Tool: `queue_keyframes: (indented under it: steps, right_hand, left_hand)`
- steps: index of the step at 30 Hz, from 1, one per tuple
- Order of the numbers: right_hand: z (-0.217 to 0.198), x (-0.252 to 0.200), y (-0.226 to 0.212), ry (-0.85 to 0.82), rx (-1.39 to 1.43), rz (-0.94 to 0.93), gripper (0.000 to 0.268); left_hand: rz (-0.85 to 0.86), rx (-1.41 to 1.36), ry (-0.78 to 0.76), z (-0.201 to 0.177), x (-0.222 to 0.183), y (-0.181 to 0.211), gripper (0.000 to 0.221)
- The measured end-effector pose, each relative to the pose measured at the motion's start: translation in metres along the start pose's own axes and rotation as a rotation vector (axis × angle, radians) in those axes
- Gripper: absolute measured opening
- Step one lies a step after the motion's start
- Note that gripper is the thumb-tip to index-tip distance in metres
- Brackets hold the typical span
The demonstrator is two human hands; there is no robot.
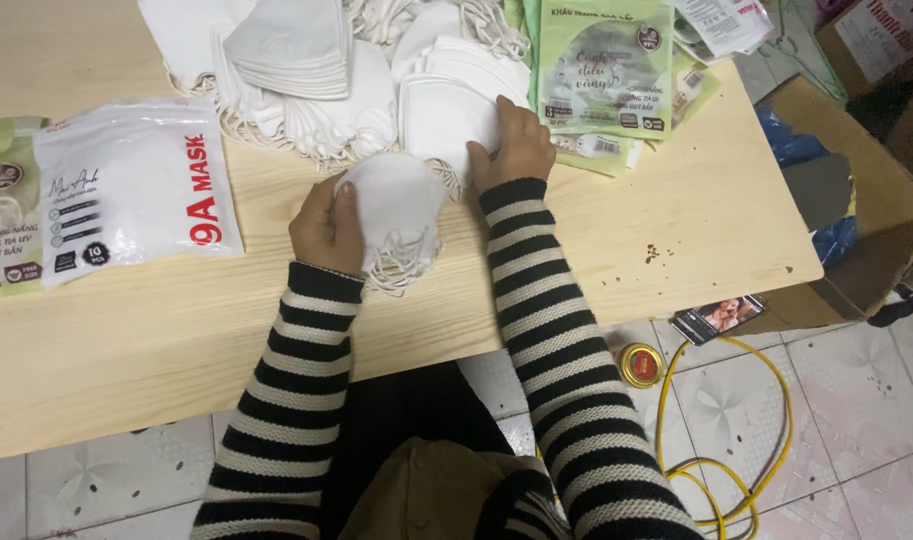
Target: Sorting and inspecting individual face masks from a pile on a table
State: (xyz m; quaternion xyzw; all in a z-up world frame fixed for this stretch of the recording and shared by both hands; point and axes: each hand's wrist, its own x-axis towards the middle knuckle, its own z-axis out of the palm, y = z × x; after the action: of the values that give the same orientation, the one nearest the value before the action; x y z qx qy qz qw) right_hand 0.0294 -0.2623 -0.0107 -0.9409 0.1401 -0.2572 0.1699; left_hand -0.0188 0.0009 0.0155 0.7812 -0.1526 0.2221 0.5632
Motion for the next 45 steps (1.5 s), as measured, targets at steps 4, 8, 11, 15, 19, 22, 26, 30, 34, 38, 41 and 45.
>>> queue_keyframes:
  steps: [4,8,11,15,19,22,26,30,34,38,41,45]
  right_hand:
    - [0.013,0.002,0.013,0.074,0.103,-0.027,0.067]
    - [0.030,0.007,0.032,0.133,0.057,0.038,0.038]
    - [0.016,0.001,0.021,0.155,0.127,0.053,0.019]
    - [0.012,-0.001,0.012,0.154,0.422,0.083,0.016]
    - [0.007,-0.002,0.006,0.078,0.443,0.164,0.023]
    - [0.008,0.003,0.012,0.011,0.319,0.156,0.015]
    - [-0.006,-0.003,-0.001,0.319,0.571,0.040,0.010]
    - [-0.026,0.006,-0.014,0.454,1.202,0.033,0.020]
    - [-0.033,-0.004,-0.012,0.256,1.641,0.126,0.024]
    - [0.003,-0.005,0.011,-0.060,1.980,0.078,0.024]
    - [0.012,-0.014,0.008,-0.328,2.031,0.050,0.025]
    - [-0.017,-0.026,-0.030,-0.516,1.931,0.116,0.026]
  left_hand:
    - [-0.058,-0.010,-0.005,0.002,-0.001,-0.006,0.035]
    - [-0.037,-0.125,0.108,0.011,-0.002,-0.030,0.023]
    - [-0.074,-0.176,0.096,0.010,-0.004,-0.033,0.023]
    - [-0.076,-0.085,0.032,0.011,-0.006,-0.044,0.025]
    - [-0.119,-0.051,-0.003,0.007,-0.004,-0.018,0.027]
    - [-0.137,-0.023,-0.024,0.009,-0.005,-0.029,0.026]
    - [-0.124,-0.018,-0.025,0.009,-0.009,-0.038,0.026]
    - [-0.133,-0.016,-0.018,0.011,-0.008,-0.044,0.027]
    - [-0.118,-0.059,0.011,0.009,-0.004,-0.023,0.025]
    - [-0.338,-0.281,-0.009,0.019,-0.007,-0.070,0.022]
    - [-0.414,-0.347,-0.012,0.022,-0.014,-0.093,0.022]
    - [-0.505,-0.516,0.013,0.022,-0.013,-0.097,0.023]
